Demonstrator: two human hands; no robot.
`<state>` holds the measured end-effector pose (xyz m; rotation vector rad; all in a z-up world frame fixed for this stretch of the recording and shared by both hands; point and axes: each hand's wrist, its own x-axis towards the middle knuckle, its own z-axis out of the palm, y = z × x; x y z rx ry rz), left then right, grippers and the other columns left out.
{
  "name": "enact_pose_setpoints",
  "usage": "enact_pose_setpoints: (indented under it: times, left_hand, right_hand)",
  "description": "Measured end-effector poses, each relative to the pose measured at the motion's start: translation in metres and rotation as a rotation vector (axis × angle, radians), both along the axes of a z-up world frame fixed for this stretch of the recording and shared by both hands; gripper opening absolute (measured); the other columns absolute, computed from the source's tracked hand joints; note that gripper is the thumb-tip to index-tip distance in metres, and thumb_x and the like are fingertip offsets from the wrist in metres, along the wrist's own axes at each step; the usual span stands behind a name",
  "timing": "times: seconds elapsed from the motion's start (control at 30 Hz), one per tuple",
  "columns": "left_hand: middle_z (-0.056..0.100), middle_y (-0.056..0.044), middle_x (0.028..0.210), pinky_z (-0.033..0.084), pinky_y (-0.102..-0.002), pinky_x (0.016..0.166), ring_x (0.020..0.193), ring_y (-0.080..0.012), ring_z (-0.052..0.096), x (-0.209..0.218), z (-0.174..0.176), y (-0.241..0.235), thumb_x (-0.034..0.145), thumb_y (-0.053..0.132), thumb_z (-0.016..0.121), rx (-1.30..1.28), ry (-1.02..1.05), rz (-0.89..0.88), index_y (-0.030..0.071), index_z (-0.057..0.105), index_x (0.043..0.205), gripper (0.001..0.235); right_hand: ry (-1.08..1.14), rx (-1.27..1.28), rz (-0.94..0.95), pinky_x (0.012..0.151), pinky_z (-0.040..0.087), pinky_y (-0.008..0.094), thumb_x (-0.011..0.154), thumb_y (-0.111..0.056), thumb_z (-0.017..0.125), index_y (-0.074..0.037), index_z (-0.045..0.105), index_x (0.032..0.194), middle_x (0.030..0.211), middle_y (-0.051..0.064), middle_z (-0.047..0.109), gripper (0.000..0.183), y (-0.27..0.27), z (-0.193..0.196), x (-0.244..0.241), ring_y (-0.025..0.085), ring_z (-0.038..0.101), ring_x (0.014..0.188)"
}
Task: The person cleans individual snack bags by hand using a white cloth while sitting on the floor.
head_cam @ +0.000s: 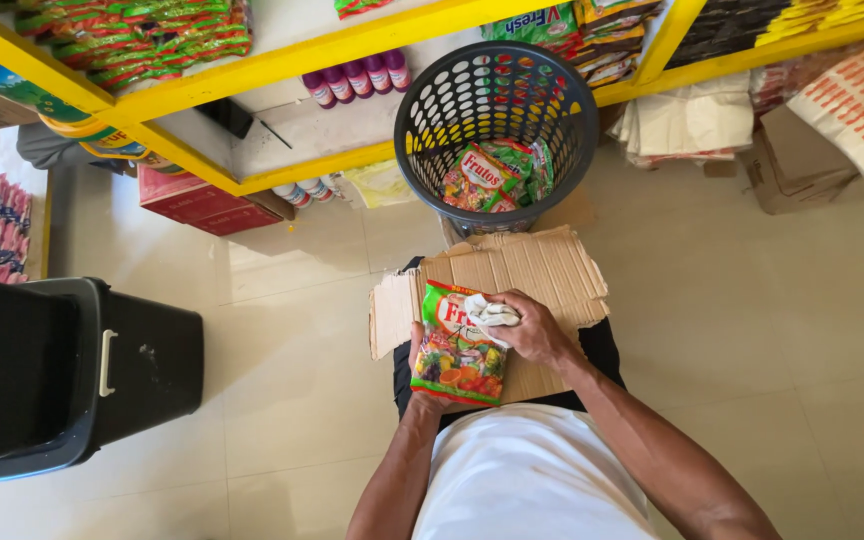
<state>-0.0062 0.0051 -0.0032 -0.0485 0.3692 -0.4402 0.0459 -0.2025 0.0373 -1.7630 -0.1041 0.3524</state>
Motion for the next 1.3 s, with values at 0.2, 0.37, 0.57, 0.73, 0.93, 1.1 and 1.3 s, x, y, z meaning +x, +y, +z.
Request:
enact_pose_setpoints:
  times: [0.2,0.37,0.57,0.73,0.93,1.1,1.3]
  left_hand:
    - [0.064,-0.022,0.132,0.038,-0.065,0.110,0.120,-0.0456,0.060,-0.011,-0.005,0.000,0.086,0.056,0.061,0.180,0.147,-0.033,0.005,0.063,0.133,0.070]
    - [0.062,-0.024,0.134,0.037,-0.066,0.110,0.122,-0.0472,0.058,-0.010,-0.006,0.002,0.084,0.053,0.064,0.239,0.149,-0.049,0.005,0.061,0.136,0.071]
    - [0.066,-0.025,0.127,0.042,-0.063,0.108,0.116,-0.0445,0.063,-0.017,-0.065,0.009,0.085,0.044,0.070,0.364,0.112,-0.116,0.002,0.064,0.132,0.063]
    - [0.075,-0.019,0.106,0.052,-0.058,0.097,0.095,-0.0383,0.072,-0.017,-0.070,0.009,0.080,0.023,0.072,0.434,0.186,-0.264,0.003,0.072,0.110,0.036]
    - [0.072,-0.016,0.091,0.055,-0.051,0.089,0.082,-0.0349,0.071,-0.003,-0.079,0.018,0.074,0.008,0.063,0.421,0.231,-0.185,0.005,0.069,0.095,0.022]
    - [0.074,-0.016,0.096,0.055,-0.046,0.091,0.089,-0.0321,0.071,-0.004,0.042,-0.002,0.081,0.038,0.074,0.483,0.178,-0.151,0.005,0.072,0.102,0.039]
    - [0.074,-0.017,0.105,0.054,-0.049,0.100,0.100,-0.0348,0.071,-0.004,0.017,-0.006,0.087,0.051,0.069,0.435,0.151,-0.124,0.000,0.070,0.114,0.058]
  right_hand:
    - [0.168,0.115,-0.210,0.079,0.057,0.036,0.073,-0.014,0.087,-0.014,0.075,0.119,0.103,0.008,0.073,0.047,-0.004,0.015,0.005,0.018,0.066,0.093]
    - [0.233,0.268,-0.360,0.066,0.061,0.032,0.075,-0.010,0.087,-0.011,0.074,0.116,0.098,0.009,0.071,0.043,0.001,0.009,0.001,0.017,0.066,0.084]
    - [0.240,0.335,-0.401,0.068,0.060,0.030,0.076,-0.008,0.087,-0.009,0.072,0.115,0.098,0.007,0.070,0.042,-0.002,0.024,-0.003,0.014,0.064,0.084]
    - [0.179,0.285,-0.391,0.074,0.059,0.028,0.078,-0.009,0.086,-0.009,0.072,0.116,0.100,0.006,0.071,0.040,-0.011,0.021,0.001,0.012,0.062,0.088]
    - [-0.276,-0.312,-0.224,0.081,0.060,0.040,0.072,-0.011,0.085,-0.013,0.074,0.114,0.106,0.012,0.071,0.043,-0.009,-0.025,0.005,0.032,0.071,0.100]
    - [-0.424,-0.371,0.047,0.088,0.059,0.040,0.075,-0.009,0.079,-0.024,0.075,0.113,0.106,0.006,0.069,0.041,0.020,0.002,-0.023,0.030,0.070,0.100]
    - [-0.408,-0.248,0.361,0.091,0.057,0.049,0.076,-0.002,0.078,-0.012,0.075,0.109,0.103,0.014,0.068,0.034,0.015,0.046,-0.027,0.038,0.071,0.096]
